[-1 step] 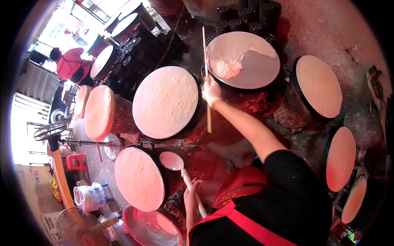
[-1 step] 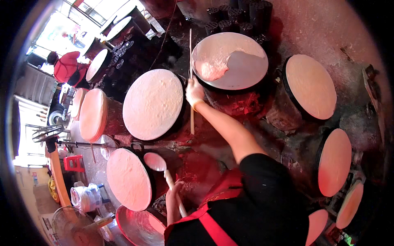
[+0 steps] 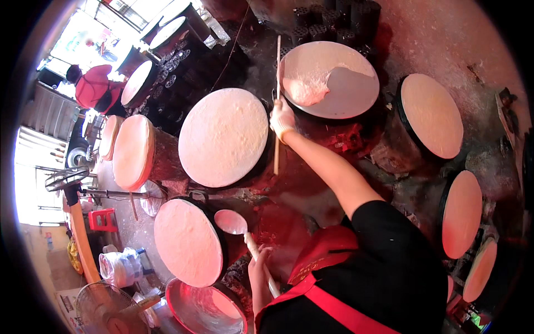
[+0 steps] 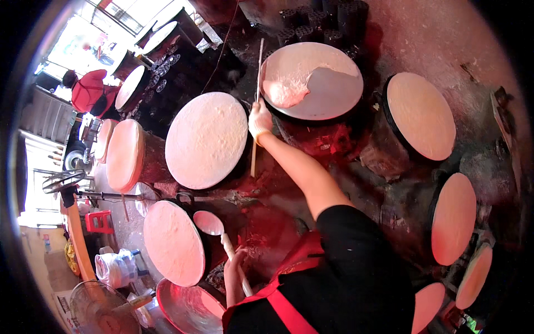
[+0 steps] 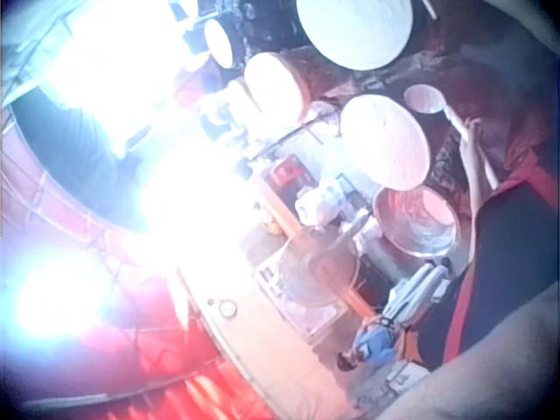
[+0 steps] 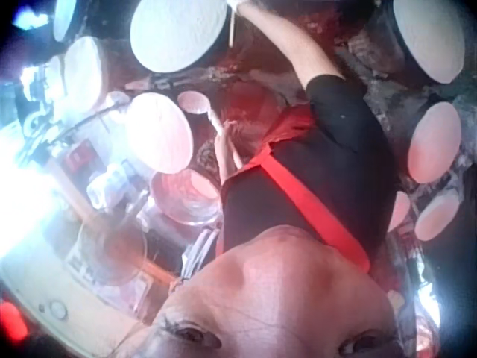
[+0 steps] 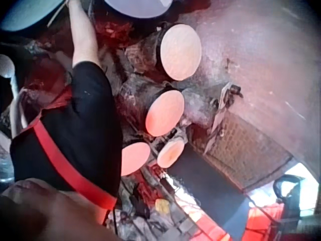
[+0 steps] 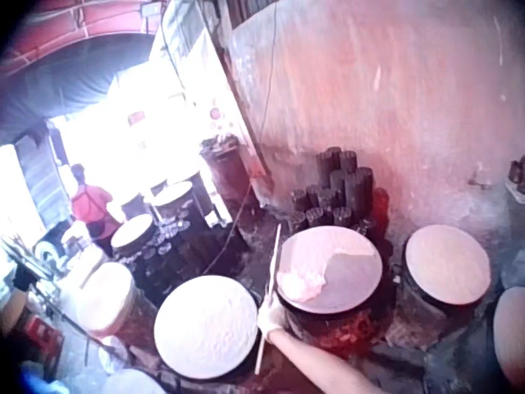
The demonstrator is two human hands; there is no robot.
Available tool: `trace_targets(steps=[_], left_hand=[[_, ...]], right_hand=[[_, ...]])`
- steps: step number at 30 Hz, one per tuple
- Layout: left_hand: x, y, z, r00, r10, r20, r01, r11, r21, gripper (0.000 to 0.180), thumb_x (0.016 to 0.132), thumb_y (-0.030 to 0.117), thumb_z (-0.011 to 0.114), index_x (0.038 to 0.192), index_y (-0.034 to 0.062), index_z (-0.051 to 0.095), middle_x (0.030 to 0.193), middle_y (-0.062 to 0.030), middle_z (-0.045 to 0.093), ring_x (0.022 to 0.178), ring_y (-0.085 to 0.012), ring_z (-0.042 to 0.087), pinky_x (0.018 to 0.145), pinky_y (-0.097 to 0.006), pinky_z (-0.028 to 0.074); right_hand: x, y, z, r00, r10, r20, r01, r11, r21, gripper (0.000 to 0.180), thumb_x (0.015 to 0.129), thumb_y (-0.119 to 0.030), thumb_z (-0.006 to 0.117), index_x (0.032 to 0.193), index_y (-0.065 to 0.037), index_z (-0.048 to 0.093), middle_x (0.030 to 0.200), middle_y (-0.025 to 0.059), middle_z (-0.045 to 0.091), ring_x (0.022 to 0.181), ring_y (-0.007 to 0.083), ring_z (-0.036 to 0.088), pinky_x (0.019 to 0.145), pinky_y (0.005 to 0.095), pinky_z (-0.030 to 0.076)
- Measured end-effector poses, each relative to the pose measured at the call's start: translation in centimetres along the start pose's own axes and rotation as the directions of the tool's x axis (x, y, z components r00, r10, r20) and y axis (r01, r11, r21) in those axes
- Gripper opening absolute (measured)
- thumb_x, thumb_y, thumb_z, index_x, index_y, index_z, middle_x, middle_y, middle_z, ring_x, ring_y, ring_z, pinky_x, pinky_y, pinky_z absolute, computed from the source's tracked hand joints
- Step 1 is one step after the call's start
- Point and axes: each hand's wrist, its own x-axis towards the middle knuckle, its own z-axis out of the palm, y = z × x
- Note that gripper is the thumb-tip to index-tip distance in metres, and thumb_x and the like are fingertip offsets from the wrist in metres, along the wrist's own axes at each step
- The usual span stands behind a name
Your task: The person pours batter onto heated circular plates using a ladle and spreads it into thin circles with a wooden stick.
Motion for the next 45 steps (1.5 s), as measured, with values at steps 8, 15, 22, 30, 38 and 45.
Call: trace_targets(steps=[8,15,22,30,38,45], left_hand=[[-1.2,0.1,-1.5,0.998,-0.047,-0.033,0.045,0.998,-0.044,0.026,0.087,0.017,0.06,0.105,-0.0013,0.062,0.106,-0.0059,0.061,0.102,-0.015,0.057,0.093,-0.028,0.042],[-0.9,1.5,2.7,0.99,0.023,0.142,-0.034,0.997,0.073,0.028,0.089,0.026,0.059,0.103,0.0027,0.067,0.128,-0.0071,0.052,0.118,-0.0149,0.045,0.094,-0.029,0.037],[-0.1,1.1,6.0,0.966,0.066,0.25,-0.102,0.986,0.135,0.028,0.09,0.025,0.057,0.105,0.0035,0.066,0.12,-0.0046,0.058,0.125,-0.0157,0.041,0.099,-0.03,0.034],[1.2,0.5,10.5,0.972,0.098,0.213,-0.126,0.985,0.119,0.027,0.09,0.025,0.057,0.104,0.0038,0.067,0.117,-0.004,0.06,0.131,-0.0146,0.033,0.101,-0.032,0.033],[0.1,2.2,19.3,0.974,0.094,0.205,-0.12,0.986,0.115,0.026,0.09,0.024,0.059,0.103,0.0031,0.067,0.116,-0.0027,0.059,0.117,-0.011,0.046,0.096,-0.026,0.035],[0.9,1.0,22.4,0.979,0.149,0.141,-0.172,0.971,0.165,0.027,0.09,0.026,0.06,0.104,0.0033,0.065,0.105,0.0002,0.062,0.104,-0.0084,0.053,0.09,-0.025,0.039]], right_hand=[[-10.1,-1.3,-5.6,0.937,0.325,0.132,-0.347,0.909,0.229,0.037,0.097,-0.038,0.04,0.131,-0.027,0.048,0.07,0.0086,0.056,0.047,0.0215,0.052,0.04,0.0372,0.043],[-10.0,-3.6,-19.9,0.937,0.31,0.162,-0.35,0.851,0.391,0.03,0.098,-0.034,0.042,0.128,-0.032,0.045,0.059,-0.0023,0.039,0.037,0.0074,0.032,0.032,0.0249,0.027],[-9.6,-3.8,-18.2,0.806,0.274,0.524,-0.508,0.775,0.376,0.023,0.097,-0.033,0.047,0.118,-0.024,0.05,0.06,0.001,0.044,0.036,0.0092,0.033,0.032,0.0252,0.029],[-5.8,-3.0,-34.6,0.736,0.428,0.525,-0.598,0.775,0.205,0.038,0.096,-0.041,0.048,0.132,-0.035,0.041,0.062,-0.001,0.044,0.036,0.008,0.032,0.033,0.0242,0.027],[-3.4,-4.6,-36.1,0.532,0.394,0.749,-0.565,0.824,-0.032,0.038,0.098,-0.037,0.044,0.135,-0.027,0.042,0.06,-0.002,0.044,0.036,0.0061,0.03,0.034,0.0219,0.023],[5.0,-4.6,-44.1,0.555,0.42,0.718,-0.611,0.791,0.01,0.045,0.097,-0.037,0.044,0.141,-0.032,0.034,0.066,0.0006,0.046,0.039,0.008,0.032,0.035,0.0233,0.028]])
